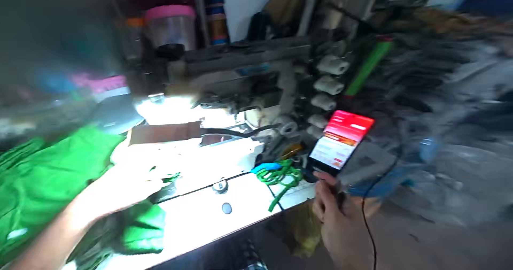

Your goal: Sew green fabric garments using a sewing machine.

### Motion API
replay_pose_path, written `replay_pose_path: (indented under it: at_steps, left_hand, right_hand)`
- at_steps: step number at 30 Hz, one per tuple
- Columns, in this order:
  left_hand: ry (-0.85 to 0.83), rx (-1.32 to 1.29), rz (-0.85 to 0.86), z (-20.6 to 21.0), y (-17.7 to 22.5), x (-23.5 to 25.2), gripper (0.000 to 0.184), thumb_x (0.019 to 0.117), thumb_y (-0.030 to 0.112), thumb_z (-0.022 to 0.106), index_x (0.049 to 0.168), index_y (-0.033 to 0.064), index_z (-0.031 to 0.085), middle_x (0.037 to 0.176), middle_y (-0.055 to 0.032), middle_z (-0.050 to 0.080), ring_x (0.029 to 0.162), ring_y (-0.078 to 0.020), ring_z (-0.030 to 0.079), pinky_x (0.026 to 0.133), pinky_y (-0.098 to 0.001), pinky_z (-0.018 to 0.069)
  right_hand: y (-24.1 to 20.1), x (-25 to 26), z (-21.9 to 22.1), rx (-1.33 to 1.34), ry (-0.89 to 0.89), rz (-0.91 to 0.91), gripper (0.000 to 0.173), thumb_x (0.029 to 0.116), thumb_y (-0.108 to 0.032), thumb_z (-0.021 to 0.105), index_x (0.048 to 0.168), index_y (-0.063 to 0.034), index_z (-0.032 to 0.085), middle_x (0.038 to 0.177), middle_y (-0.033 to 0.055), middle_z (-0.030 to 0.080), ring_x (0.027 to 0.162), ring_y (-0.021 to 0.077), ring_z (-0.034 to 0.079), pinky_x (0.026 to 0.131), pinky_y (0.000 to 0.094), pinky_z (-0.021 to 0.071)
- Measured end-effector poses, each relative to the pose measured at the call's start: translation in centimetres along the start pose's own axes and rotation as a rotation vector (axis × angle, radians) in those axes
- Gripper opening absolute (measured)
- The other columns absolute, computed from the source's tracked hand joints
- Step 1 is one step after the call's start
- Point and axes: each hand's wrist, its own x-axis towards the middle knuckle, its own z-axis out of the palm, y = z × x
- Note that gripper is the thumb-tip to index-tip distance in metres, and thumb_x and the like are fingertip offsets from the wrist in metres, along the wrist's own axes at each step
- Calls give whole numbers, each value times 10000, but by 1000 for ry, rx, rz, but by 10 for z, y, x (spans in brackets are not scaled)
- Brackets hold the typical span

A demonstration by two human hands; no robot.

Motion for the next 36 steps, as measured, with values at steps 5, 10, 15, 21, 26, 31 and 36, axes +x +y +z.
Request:
replay_pose_path:
  at_steps: [5, 10, 15, 21, 26, 31, 36]
  left_hand:
    - [-56, 125, -501, -16, 39, 37, 336, 1006, 297, 644, 1132, -8, 706, 1139, -297, 674, 1141, -467, 631, 975, -659, 448]
    - [51, -123, -826, -18, 53, 53, 349, 1034, 149, 584, 1258, -115, 632, 1299, -334, 605, 1246, -418, 563, 1078, -506, 400]
    - [-57, 91, -959, -46, 44, 46, 436, 1078, 196, 488, 1391, -105, 536, 1477, -335, 483, 1449, -430, 406, 1210, -538, 248]
    - [-67, -192, -645, -65, 22, -45, 286, 1025, 46, 584, 1222, -159, 611, 1180, -322, 645, 1122, -365, 625, 1023, -497, 449]
    - [-63, -537, -289, -40, 27, -123, 431, 1053, 246, 539, 1310, -100, 552, 1222, -240, 638, 1108, -177, 632, 999, -390, 498]
    - [207, -501, -332, 9, 22, -110, 277, 1014, 216, 545, 1088, 25, 730, 1014, -58, 726, 921, -77, 671, 851, -295, 555]
    - [305, -693, -359, 4, 49, -96, 221, 981, 283, 531, 932, 168, 713, 781, 48, 688, 711, -61, 663, 634, -260, 556]
  right_hand:
    - [28, 54, -56, -213, 218, 4, 522, 980, -248, 626, 1429, -22, 485, 1164, 66, 615, 968, 65, 599, 803, 249, 520]
    - [29, 70, -51, -323, 151, 26, 539, 924, -222, 676, 1395, 0, 537, 1306, 148, 622, 1164, 164, 607, 956, 369, 519]
    - [31, 72, -51, -449, 153, 24, 453, 937, -229, 717, 1322, -19, 601, 1219, 151, 666, 1109, 228, 636, 929, 464, 520]
    - [25, 73, -51, -497, 138, -1, 404, 953, -183, 718, 1290, 20, 625, 1187, 201, 676, 1096, 286, 645, 943, 499, 513]
    - [0, 47, -43, -190, 199, -141, 407, 1025, -258, 574, 1328, 15, 560, 1034, 42, 612, 846, 41, 565, 741, 247, 496]
    - [-54, -13, 42, -213, -352, -253, 464, 1089, -385, 410, 1366, -60, 593, 1094, 60, 689, 899, 108, 654, 790, 349, 559]
    - [-71, -44, 127, -683, -512, -773, 221, 958, -263, 597, 949, -113, 758, 810, 35, 685, 673, 186, 684, 548, 395, 571]
